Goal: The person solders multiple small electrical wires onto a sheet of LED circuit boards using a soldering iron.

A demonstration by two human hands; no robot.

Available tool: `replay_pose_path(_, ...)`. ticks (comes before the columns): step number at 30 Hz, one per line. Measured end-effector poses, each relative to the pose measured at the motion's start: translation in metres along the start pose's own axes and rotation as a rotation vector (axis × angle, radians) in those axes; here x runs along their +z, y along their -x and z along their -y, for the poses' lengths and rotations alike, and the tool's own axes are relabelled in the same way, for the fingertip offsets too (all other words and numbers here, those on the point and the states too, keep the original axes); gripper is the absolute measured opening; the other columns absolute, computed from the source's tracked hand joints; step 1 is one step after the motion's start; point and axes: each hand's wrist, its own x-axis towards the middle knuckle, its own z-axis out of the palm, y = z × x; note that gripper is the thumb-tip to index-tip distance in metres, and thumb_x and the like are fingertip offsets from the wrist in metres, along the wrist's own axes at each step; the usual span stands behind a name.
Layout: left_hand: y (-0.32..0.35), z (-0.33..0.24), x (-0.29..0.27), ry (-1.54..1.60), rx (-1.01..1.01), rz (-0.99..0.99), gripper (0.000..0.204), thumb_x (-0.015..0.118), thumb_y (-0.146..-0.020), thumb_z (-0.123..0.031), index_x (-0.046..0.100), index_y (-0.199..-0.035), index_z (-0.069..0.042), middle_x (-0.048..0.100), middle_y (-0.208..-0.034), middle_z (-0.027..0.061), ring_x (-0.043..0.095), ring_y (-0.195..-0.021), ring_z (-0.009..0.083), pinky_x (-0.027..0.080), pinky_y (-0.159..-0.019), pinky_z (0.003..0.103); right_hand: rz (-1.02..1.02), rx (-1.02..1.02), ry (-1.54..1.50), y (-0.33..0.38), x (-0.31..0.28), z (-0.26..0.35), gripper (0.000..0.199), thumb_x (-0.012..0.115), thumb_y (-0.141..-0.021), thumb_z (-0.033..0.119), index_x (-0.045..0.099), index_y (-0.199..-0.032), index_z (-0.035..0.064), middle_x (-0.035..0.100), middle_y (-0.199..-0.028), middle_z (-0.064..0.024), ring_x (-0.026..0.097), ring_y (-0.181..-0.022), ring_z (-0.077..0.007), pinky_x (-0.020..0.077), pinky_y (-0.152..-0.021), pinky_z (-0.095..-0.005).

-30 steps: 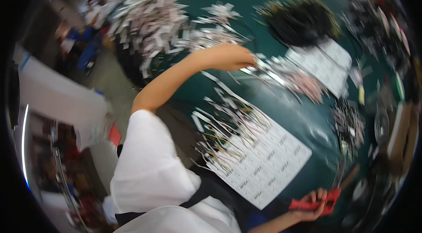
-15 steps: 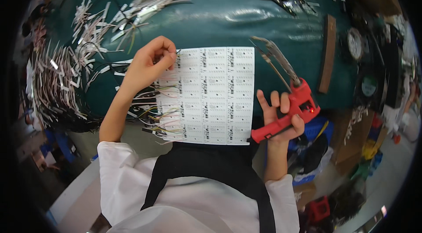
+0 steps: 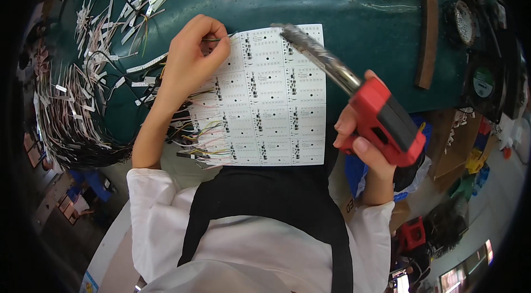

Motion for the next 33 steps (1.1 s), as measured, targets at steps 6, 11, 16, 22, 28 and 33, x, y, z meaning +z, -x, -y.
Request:
replay_pose_path(6, -0.008, 0.005, 0.002, -0.051, -0.001, 0.004, 0.011, 0.063, -0.074, -0.012, 0.058, -0.077, -0.003, 0.056, -0.076, 0.0065, 0.056, -0.064, 0.0197, 0.046, -0.06, 0.03, 0.07, 0.308, 0.011, -0.012, 0.007, -0.002, 0.075, 0.061, -0.078, 0.011, 0.026, -0.142, -0.0048, 0.06, -0.086, -0.0108, 0.058, -0.062, -0.0122, 0.0474, -0.055, -0.0239)
replay_pose_path(11, -0.009, 0.009, -0.003, -0.017, -0.021, 0.083, 0.011, 0.063, -0.072, -0.014, 0.06, -0.074, -0.004, 0.056, -0.07, 0.005, 0.056, -0.061, 0.02, 0.045, -0.059, 0.031, 0.099, 0.284, 0.012, -0.012, 0.013, -0.005, 0.071, 0.062, -0.075, 0.01, 0.035, -0.138, -0.0063, 0.062, -0.078, -0.0111, 0.058, -0.057, -0.0119, 0.0471, -0.05, -0.0228)
replay_pose_path(16, -0.008, 0.009, -0.001, -0.014, -0.005, 0.062, 0.01, 0.063, -0.071, -0.013, 0.061, -0.073, -0.004, 0.056, -0.069, 0.0056, 0.056, -0.06, 0.02, 0.045, -0.059, 0.031, 0.088, 0.291, 0.027, -0.011, 0.015, -0.006, 0.072, 0.062, -0.073, 0.007, 0.035, -0.138, -0.0067, 0.062, -0.078, -0.0123, 0.057, -0.056, -0.0113, 0.0478, -0.051, -0.0225)
replay_pose_path(22, -0.008, 0.008, -0.001, -0.063, 0.033, 0.069, 0.011, 0.063, -0.07, -0.014, 0.061, -0.073, -0.004, 0.055, -0.069, 0.0057, 0.057, -0.063, 0.0207, 0.045, -0.059, 0.033, 0.097, 0.306, 0.025, -0.014, 0.016, -0.005, 0.071, 0.06, -0.074, 0.004, 0.034, -0.139, -0.0061, 0.063, -0.079, -0.0128, 0.055, -0.055, -0.01, 0.0464, -0.05, -0.0217)
replay_pose_path(28, -0.008, 0.007, -0.001, -0.082, 0.022, 0.062, 0.012, 0.062, -0.069, -0.016, 0.06, -0.072, -0.004, 0.055, -0.069, 0.0055, 0.056, -0.064, 0.0221, 0.045, -0.059, 0.033, 0.115, 0.349, 0.096, -0.018, 0.018, 0.0, 0.068, 0.059, -0.073, 0.002, 0.037, -0.137, -0.0062, 0.064, -0.081, -0.0119, 0.055, -0.056, -0.0093, 0.0458, -0.051, -0.0212)
replay_pose_path(33, -0.008, 0.008, 0.0, -0.091, 0.029, 0.046, 0.012, 0.062, -0.069, -0.016, 0.06, -0.072, -0.004, 0.055, -0.069, 0.0056, 0.056, -0.064, 0.0225, 0.045, -0.059, 0.034, 0.129, 0.336, 0.123, -0.017, 0.02, 0.002, 0.067, 0.059, -0.073, 0.002, 0.04, -0.136, -0.0068, 0.065, -0.083, -0.0115, 0.059, -0.06, -0.0099, 0.0471, -0.054, -0.0216)
